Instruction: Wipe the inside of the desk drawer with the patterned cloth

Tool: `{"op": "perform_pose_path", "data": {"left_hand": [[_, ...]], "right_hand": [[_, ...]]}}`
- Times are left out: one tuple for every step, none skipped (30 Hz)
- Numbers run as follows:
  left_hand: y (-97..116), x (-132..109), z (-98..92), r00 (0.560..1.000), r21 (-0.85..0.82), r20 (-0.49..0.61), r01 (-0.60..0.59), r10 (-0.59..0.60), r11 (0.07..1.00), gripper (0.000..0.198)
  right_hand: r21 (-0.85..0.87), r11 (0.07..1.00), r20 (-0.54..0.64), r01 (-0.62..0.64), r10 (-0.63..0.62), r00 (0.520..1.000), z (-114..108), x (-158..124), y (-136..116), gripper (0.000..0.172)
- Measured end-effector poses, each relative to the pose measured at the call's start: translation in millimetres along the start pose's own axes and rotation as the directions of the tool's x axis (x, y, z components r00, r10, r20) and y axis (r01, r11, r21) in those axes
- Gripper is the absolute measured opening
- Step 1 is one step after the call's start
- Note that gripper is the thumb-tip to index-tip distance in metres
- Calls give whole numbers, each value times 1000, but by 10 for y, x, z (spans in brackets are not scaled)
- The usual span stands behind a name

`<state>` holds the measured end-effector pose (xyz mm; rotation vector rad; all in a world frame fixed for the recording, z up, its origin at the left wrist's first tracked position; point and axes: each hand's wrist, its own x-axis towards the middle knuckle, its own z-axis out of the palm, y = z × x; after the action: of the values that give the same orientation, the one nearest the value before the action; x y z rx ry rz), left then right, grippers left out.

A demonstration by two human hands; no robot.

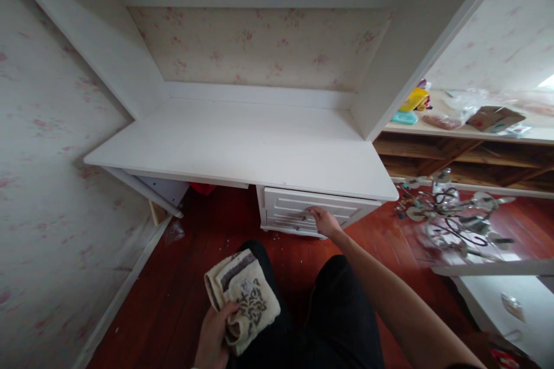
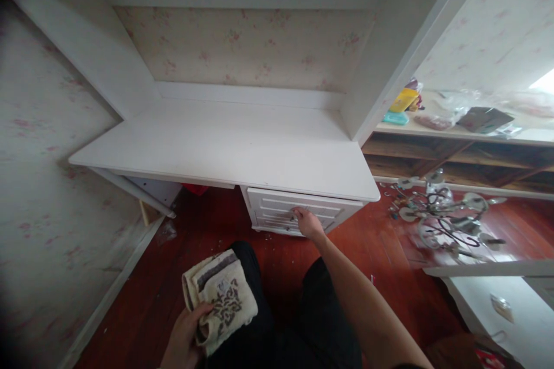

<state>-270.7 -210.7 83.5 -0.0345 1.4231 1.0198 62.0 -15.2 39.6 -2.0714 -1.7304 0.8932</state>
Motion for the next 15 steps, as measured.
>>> {"op": "perform_pose_path", "data": {"left_hand": [[-16, -9, 3, 1000, -11, -6, 11, -11, 1000, 50], [-28, -19, 3, 1000, -26, -4, 21, -21, 999, 51], [-38, -29, 0, 999, -48, 11, 31, -30, 998, 53], [-44, -39, -4, 999, -73, 37, 41, -39, 996, 55], [-46, -49, -5, 997, -98, 64, 56, -50, 994, 57], [-44, -60, -2, 994, -120, 85, 75, -65, 990, 58], [-38, -71, 9, 991, -137, 104, 97, -83, 986, 58], [-28, -81, 32, 987, -149, 122, 122, -104, 981, 57], [-15, -90, 66, 983, -157, 134, 148, -127, 976, 54], [-1, -95, 113, 978, -162, 145, 175, -152, 971, 52], [13, -96, 171, 973, -166, 153, 198, -173, 966, 50], [26, -89, 241, 968, -171, 166, 214, -186, 962, 48], [38, -75, 318, 965, -178, 176, 224, -193, 958, 47], [47, -53, 401, 964, -188, 183, 225, -191, 956, 47], [55, -25, 489, 964, -201, 192, 221, -182, 954, 47]], "right_hand": [[-11, 1000, -2, -12, 12, 1000, -22, 52, -23, 40], [-23, 1000, -3, -22, 22, 1000, -44, 95, -48, 40], [-35, 999, -4, -29, 29, 1000, -65, 127, -73, 40], [-49, 998, -3, -35, 35, 999, -86, 149, -99, 40], [-62, 997, -1, -38, 38, 999, -106, 161, -125, 40], [-76, 996, 1, -38, 38, 999, -126, 164, -149, 40], [-89, 995, 5, -36, 36, 999, -146, 157, -170, 40], [-101, 994, 10, -32, 33, 999, -166, 143, -190, 40], [-113, 993, 15, -28, 30, 999, -186, 121, -207, 40], [-124, 992, 22, -23, 26, 999, -209, 92, -223, 40], [-133, 991, 31, -15, 20, 999, -235, 55, -238, 40], [-140, 990, 41, -5, 11, 999, -268, 12, -256, 39], [-147, 989, 58, 9, -1, 998, -312, -38, -277, 37], [-138, 990, 85, 32, -20, 996, -371, -91, -301, 36], [-105, 993, 115, 61, -49, 992, -448, -144, -329, 36]]}}
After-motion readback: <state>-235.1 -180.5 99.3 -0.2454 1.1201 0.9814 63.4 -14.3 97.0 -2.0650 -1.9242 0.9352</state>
